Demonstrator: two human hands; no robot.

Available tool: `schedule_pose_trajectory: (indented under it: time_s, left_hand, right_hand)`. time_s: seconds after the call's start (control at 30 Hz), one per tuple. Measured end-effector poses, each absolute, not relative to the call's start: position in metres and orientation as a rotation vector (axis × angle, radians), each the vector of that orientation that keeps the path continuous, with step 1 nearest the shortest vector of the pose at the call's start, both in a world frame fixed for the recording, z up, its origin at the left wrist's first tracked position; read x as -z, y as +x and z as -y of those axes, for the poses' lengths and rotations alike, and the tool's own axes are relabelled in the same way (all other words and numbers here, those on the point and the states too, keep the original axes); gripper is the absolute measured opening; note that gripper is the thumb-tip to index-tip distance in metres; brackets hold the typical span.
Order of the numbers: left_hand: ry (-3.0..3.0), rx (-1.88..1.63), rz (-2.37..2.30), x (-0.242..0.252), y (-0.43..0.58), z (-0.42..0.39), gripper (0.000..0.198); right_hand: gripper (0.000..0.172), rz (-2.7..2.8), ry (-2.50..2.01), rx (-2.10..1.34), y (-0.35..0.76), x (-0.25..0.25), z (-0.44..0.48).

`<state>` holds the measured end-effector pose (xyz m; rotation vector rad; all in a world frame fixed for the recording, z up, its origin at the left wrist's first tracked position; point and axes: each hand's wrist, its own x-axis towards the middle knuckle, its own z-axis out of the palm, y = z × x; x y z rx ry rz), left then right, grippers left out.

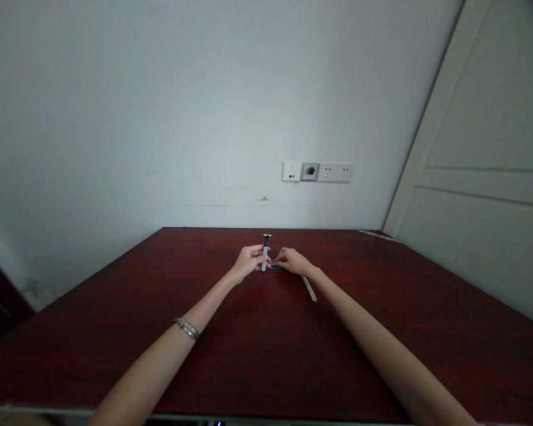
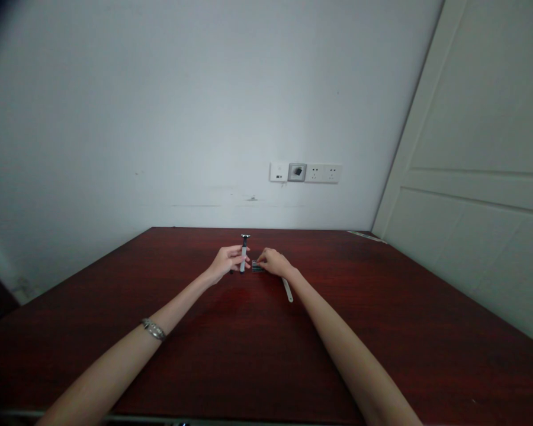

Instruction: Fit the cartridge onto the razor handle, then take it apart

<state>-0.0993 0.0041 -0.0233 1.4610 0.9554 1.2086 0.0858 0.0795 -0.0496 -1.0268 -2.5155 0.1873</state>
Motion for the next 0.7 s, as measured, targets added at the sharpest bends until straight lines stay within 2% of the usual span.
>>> schedule_pose_trajectory:
  time_s: [0.7]
  left_hand:
    - [1.455,-1.185,-0.970,0.021,-0.100,-0.003,0.029]
  right_hand:
    - [0.019,2.686,-1.065,0.034,0.081,0.044,-0.069]
